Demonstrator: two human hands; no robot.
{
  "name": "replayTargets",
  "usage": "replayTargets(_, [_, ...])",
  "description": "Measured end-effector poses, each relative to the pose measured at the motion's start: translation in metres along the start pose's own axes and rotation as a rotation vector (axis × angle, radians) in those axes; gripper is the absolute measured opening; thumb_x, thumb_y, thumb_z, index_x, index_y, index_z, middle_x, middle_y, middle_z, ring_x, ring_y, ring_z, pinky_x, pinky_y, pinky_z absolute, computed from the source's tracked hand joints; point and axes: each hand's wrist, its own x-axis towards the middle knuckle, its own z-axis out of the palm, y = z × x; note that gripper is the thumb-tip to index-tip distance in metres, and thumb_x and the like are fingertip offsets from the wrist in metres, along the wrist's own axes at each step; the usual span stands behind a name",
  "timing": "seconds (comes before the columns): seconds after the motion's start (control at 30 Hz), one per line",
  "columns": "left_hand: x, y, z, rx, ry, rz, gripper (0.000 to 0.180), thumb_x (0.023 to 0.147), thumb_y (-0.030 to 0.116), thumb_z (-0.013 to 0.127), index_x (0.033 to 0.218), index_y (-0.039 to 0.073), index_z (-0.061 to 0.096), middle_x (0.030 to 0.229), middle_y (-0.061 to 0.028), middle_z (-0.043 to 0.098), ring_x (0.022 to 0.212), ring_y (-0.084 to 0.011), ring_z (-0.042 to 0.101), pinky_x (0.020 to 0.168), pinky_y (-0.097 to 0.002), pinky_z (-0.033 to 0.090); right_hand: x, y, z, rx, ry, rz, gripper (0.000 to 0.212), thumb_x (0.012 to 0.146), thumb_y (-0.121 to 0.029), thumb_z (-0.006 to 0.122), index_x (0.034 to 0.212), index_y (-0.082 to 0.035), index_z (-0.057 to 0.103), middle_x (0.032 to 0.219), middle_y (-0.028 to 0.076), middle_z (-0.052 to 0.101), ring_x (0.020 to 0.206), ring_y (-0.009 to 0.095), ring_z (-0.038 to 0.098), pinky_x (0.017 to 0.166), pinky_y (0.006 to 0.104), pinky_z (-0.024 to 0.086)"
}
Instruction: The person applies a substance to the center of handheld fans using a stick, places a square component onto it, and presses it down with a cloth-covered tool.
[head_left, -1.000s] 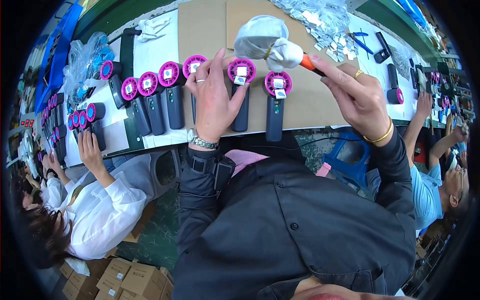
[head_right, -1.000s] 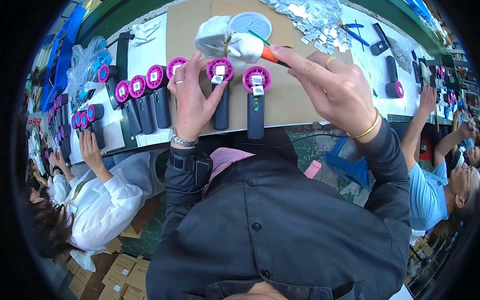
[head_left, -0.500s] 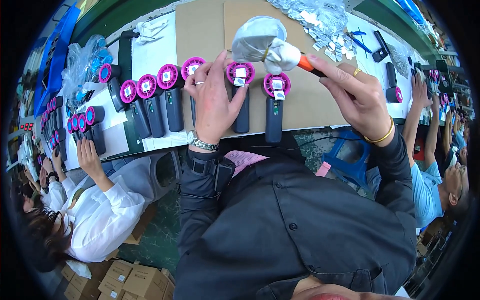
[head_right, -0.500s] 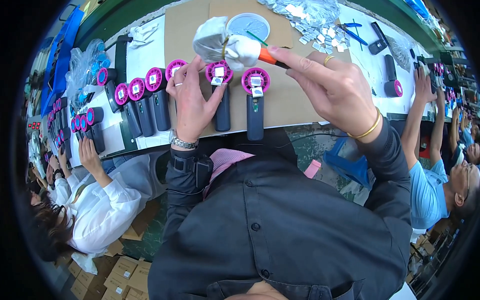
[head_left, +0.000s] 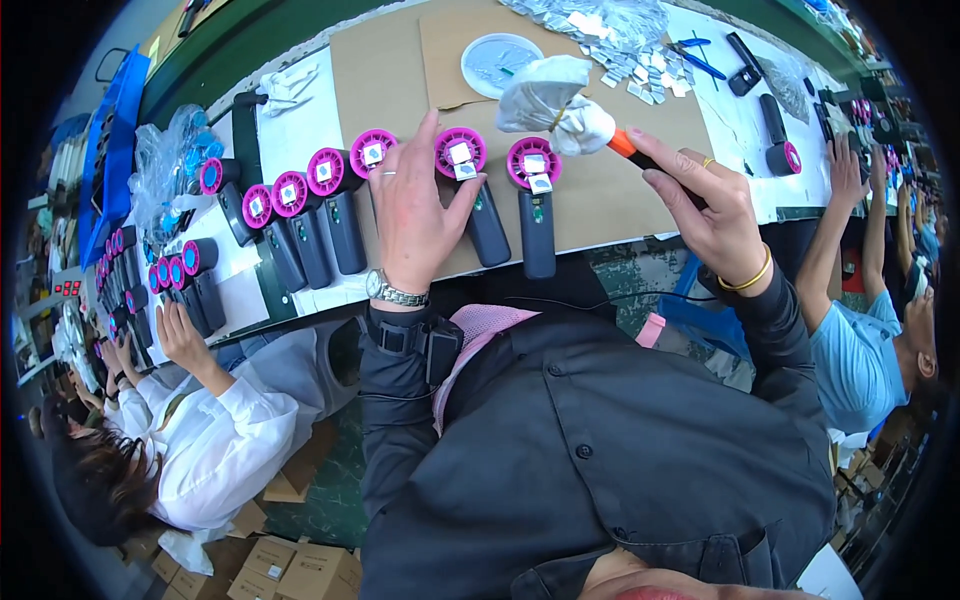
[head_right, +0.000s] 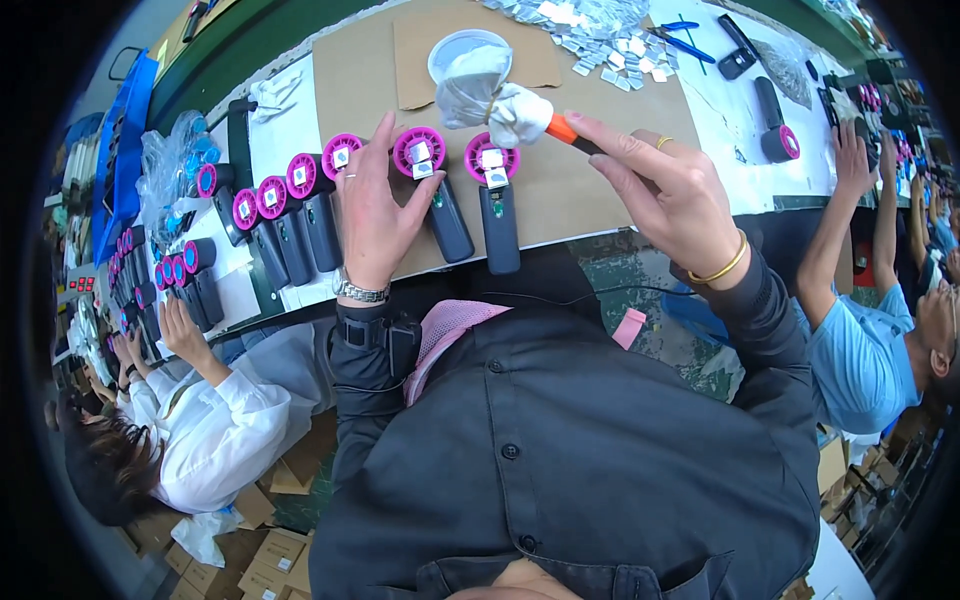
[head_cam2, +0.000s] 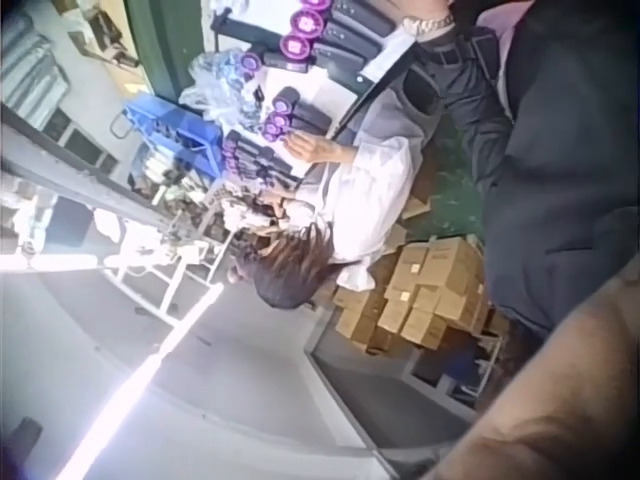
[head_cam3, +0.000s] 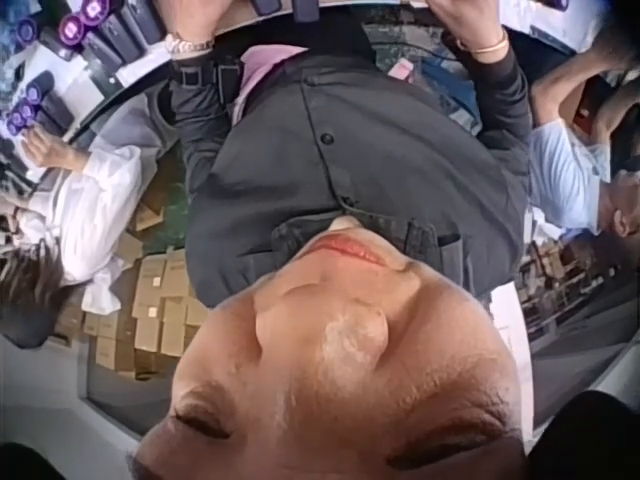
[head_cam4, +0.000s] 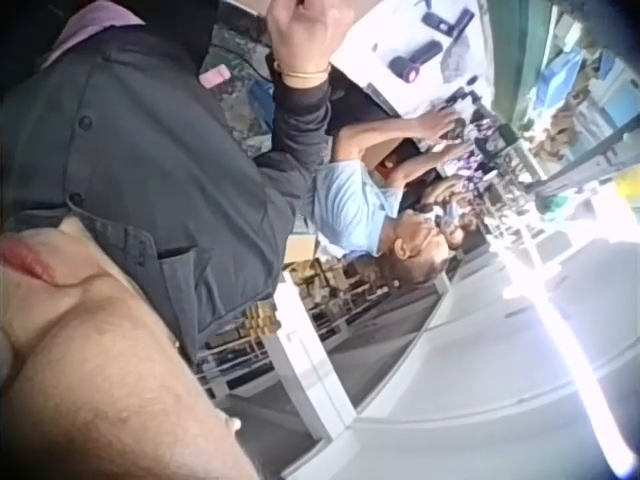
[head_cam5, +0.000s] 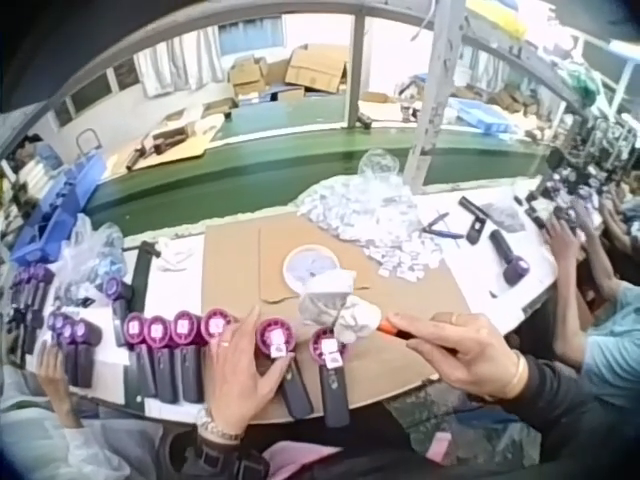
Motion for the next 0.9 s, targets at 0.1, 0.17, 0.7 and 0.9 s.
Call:
replayTargets(0.1, [0.002,0.008,-0.001,-0.046,-0.050,-0.071,0.093,0.085,0.031,0.091,0.160,-0.001,0.046,0.137,-0.0199,0.067,0.124,-0.0384,0.062,0.101,-0.0484,0.045,-0.013,0.002,-0.002,0.036,0.036,0.034,0.052,0.096,0.008,0.073,0.146,-0.007,0.071,0.084,0.013,0.069,0.068,0.018,0.057,0.064,0.0322,0.047])
replayTargets(0.17, [0.003,0.017,-0.002,-0.085,-0.071,-0.181,0.097,0.085,0.030,0.092,0.160,-0.004,0.042,0.136,-0.0242,0.066,0.122,-0.0425,0.064,0.096,-0.0483,0.051,-0.022,0.003,-0.005,0.054,0.045,0.083,0.051,0.096,0.007,0.072,0.145,-0.006,0.071,0.094,0.015,0.076,0.072,0.016,0.062,0.068,0.0305,0.051])
replayTargets(0.7, [0.012,0.096,-0.045,-0.170,-0.140,-0.049,0.092,0.088,0.016,0.084,0.162,-0.004,0.034,0.098,-0.0189,0.073,0.085,-0.0372,0.073,0.078,-0.0455,0.057,-0.115,0.022,-0.031,0.018,0.441,0.094,0.046,0.102,0.006,0.069,0.148,0.003,0.066,0.105,0.010,0.078,0.076,0.008,0.063,0.073,0.0246,0.053])
replayTargets(0.9, [0.065,0.153,0.012,-0.151,-0.476,0.640,0.063,0.095,0.006,0.065,0.154,-0.001,0.042,0.091,-0.0186,0.069,0.091,-0.0404,0.070,0.079,-0.0493,0.056,-0.159,0.029,-0.038,0.148,0.694,0.298,0.049,0.107,0.003,0.064,0.156,0.000,0.058,0.096,0.003,0.071,0.068,0.001,0.051,0.063,0.0179,0.042])
